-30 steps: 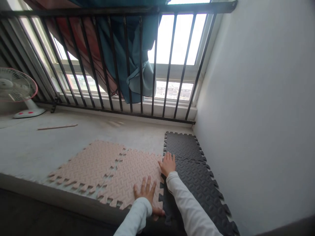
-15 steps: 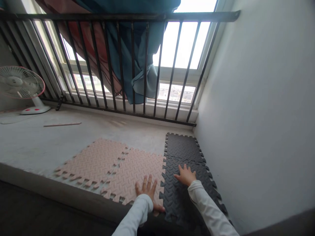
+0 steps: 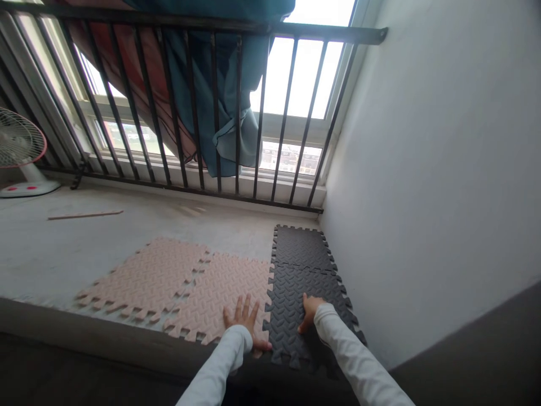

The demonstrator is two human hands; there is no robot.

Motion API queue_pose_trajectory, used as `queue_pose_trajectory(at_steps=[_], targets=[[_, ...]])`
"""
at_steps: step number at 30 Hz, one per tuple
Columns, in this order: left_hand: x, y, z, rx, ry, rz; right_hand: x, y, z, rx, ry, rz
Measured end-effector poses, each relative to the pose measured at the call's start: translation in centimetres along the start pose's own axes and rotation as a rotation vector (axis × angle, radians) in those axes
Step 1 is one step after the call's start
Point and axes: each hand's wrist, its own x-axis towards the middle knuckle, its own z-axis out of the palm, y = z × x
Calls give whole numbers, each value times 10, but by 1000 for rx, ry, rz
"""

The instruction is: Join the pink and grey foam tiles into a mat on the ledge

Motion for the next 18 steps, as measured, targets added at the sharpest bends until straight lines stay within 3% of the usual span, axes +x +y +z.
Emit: queue_pose_trajectory(at_steps=[5,7,11,15,18], targets=[[-5,0,-17,-163,-14,14,0,3,1,11,3,23],[-5,-13,-28,-279,61,-33,2,3,2,13,6,21],[-12,-80,-53,-333,282,-325,6,3,4,19,-5,23],[-30,-167,-68,-230,319,-686,8,1,3,28,-4,26],[-38,-206,-65,-160,275,-731,5,-1,1,35,-16,44]])
